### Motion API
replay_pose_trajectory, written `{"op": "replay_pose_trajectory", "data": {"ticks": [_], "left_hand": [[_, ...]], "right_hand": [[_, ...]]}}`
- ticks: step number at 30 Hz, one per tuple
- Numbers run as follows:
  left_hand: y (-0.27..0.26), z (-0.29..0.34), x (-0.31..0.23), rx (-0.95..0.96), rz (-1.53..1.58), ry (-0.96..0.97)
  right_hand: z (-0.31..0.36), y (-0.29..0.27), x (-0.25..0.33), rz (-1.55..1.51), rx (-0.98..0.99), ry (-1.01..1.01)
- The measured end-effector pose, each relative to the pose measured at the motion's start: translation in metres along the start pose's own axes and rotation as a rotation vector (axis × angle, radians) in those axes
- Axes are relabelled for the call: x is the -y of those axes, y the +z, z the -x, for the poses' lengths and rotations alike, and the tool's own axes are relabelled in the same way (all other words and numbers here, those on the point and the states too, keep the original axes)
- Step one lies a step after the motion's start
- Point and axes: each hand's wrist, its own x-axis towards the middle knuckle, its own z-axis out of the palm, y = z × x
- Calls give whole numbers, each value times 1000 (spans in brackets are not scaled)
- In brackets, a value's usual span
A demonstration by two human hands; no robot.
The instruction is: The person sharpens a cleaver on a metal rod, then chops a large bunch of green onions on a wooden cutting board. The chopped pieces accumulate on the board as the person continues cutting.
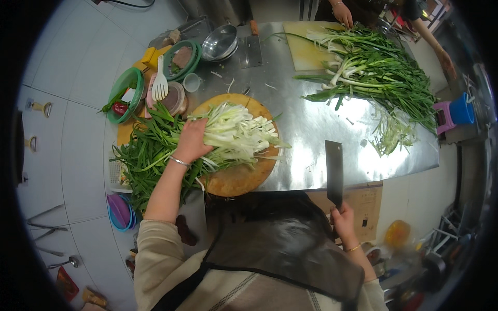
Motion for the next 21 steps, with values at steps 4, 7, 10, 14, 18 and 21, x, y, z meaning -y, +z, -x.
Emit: {"op": "replay_pose_trajectory", "data": {"ticks": [4, 7, 10, 14, 18, 21], "left_hand": [[-10, -16, 21, 21, 232, -114], [-16, -23, 32, 159, 404, -192], [-18, -35, 37, 210, 371, -217], [-5, -61, 38, 157, -140, -140], [12, -84, 36, 195, -21, -283], [20, -99, 32, 287, 125, -294]], "right_hand": [[-26, 3, 3, -7, 34, -5], [-54, 9, 6, -112, 93, 36], [-78, 10, 13, -95, 143, -39], [-91, 6, 22, -26, 203, -16], [-87, 5, 26, -34, 197, 22], [-82, 11, 24, -96, 201, 70]]}}
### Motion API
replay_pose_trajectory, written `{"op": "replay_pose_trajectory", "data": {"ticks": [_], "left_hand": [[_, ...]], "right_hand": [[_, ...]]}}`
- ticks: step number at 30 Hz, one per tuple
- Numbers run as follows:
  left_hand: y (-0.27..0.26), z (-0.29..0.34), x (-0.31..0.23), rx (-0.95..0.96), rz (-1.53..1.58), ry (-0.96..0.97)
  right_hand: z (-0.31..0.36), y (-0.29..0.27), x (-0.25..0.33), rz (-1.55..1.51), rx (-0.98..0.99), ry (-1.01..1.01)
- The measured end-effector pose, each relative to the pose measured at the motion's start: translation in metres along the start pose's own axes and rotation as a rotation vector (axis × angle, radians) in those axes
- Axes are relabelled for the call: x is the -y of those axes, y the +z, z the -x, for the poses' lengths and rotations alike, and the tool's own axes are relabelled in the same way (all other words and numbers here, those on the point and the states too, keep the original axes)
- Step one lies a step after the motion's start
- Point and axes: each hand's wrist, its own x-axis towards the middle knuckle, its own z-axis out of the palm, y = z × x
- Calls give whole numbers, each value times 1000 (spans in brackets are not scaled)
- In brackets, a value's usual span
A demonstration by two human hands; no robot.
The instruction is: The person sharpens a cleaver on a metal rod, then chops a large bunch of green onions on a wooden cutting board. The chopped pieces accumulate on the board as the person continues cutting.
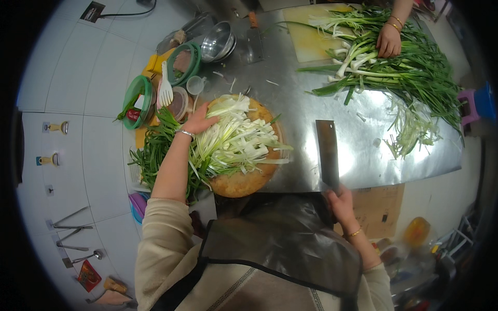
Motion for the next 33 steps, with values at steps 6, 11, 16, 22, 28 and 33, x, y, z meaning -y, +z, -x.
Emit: {"op": "replay_pose_trajectory", "data": {"ticks": [6, 11, 16, 22, 28, 33], "left_hand": [[5, -14, -14, 127, 100, -30], [8, 2, -19, 238, 53, 186], [0, 28, -29, -139, -391, 280], [25, 71, -46, -496, -330, 512], [78, 107, -61, -443, -206, 564], [102, 117, -55, -317, -256, 727]], "right_hand": [[8, 25, -6, -42, -32, 1], [13, 58, 0, -59, -83, 48], [9, 94, 14, -106, -14, 61], [-1, 129, 29, -16, -18, -23], [-5, 163, 34, 112, -36, -10], [-8, 184, 32, 299, -119, -100]]}}
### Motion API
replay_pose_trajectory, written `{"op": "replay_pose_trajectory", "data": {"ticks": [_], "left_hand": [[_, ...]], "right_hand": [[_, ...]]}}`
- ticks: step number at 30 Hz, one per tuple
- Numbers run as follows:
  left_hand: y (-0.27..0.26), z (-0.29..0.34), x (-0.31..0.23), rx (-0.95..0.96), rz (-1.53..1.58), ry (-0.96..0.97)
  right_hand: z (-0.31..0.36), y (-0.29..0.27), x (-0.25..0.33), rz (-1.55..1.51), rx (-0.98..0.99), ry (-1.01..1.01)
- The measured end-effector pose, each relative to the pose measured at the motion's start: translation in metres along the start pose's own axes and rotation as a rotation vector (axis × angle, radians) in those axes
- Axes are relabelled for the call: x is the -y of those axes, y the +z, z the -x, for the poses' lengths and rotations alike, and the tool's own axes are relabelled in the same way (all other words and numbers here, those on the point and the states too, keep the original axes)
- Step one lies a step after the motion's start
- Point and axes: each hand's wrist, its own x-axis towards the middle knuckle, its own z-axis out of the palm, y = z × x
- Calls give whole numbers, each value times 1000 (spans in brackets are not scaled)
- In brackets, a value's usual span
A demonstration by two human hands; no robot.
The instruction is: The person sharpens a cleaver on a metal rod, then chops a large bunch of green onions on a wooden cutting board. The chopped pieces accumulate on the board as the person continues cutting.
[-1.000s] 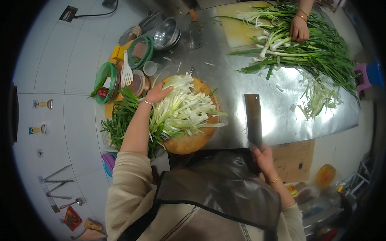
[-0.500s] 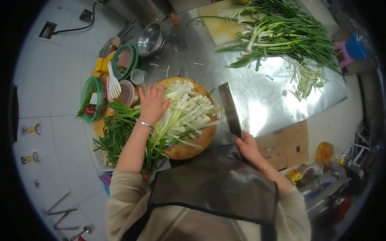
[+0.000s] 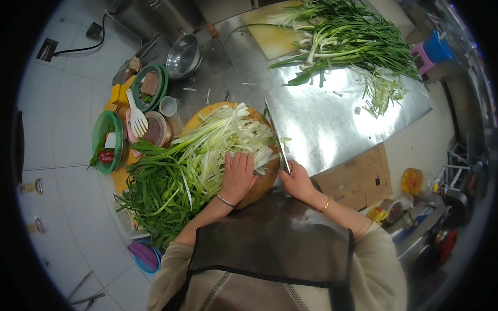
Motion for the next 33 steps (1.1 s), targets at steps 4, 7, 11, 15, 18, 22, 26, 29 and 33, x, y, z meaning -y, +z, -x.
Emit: {"op": "replay_pose_trajectory", "data": {"ticks": [4, 7, 11, 15, 18, 22, 26, 29, 33], "left_hand": [[15, 9, 17, -139, -242, 66], [22, 13, 35, -141, -305, 70], [11, 16, 46, -104, -317, 67], [-16, 12, 33, 24, -62, 15], [-26, -4, 13, -29, -45, 40], [-9, -46, -10, 43, -136, 197], [19, -77, -1, 147, -251, 135], [28, -83, 16, 198, -439, 6], [19, -82, 17, 155, -398, -47]], "right_hand": [[0, 19, 5, 264, -34, -119], [-7, 29, 13, 264, -30, -111], [-14, 23, 24, 169, 44, -43], [0, -10, 20, -18, -41, -49], [19, -40, 6, -125, -107, -46], [32, -68, -15, -355, -124, 29], [37, -80, -36, -391, -125, 74], [40, -84, -50, -445, -130, 102], [45, -90, -65, -463, -129, 98]]}}
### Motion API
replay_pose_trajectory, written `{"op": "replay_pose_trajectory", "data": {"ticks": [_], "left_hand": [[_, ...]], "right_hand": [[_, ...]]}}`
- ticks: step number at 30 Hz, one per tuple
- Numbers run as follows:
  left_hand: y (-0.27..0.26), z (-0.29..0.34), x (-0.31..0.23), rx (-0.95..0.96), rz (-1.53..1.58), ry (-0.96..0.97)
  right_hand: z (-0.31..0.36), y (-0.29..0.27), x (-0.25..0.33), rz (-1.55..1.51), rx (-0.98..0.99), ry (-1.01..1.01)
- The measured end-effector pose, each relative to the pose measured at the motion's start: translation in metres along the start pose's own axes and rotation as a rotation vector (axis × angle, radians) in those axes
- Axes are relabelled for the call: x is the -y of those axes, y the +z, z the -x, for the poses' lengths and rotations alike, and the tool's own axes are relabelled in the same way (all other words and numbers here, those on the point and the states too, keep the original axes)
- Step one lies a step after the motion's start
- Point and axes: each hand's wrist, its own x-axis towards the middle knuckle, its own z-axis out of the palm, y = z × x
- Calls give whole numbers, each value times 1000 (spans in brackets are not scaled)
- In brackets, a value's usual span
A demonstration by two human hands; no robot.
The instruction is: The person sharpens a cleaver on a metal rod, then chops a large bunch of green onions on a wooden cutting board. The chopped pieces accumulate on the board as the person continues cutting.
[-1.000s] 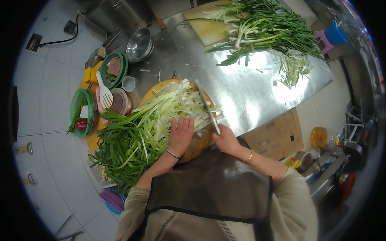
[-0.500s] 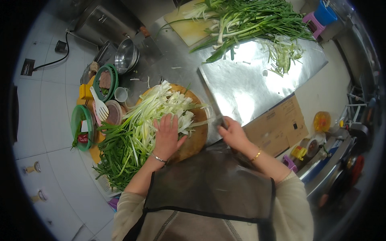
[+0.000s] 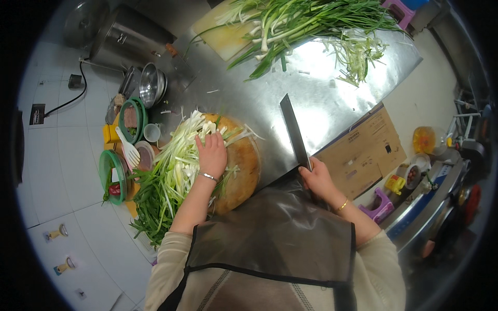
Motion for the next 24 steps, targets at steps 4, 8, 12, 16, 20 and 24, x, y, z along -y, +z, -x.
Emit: {"op": "replay_pose_trajectory", "data": {"ticks": [4, 8, 12, 16, 20, 24], "left_hand": [[-28, 0, -16, -105, 138, 24], [-40, -25, -47, -184, 266, 222], [-15, -73, -86, 43, 137, 205], [10, -105, -105, 136, 55, 206], [-9, -98, -103, -86, 563, 208], [-58, -47, -84, -190, 1057, -124]], "right_hand": [[-1, -13, -5, -90, 22, 10], [-8, -24, -4, -92, 23, 16], [-19, -36, 3, -31, 21, 43], [-30, -48, 10, -25, 45, 0], [-41, -62, 18, 0, 62, 6], [-56, -75, 26, 60, 87, 80]]}}
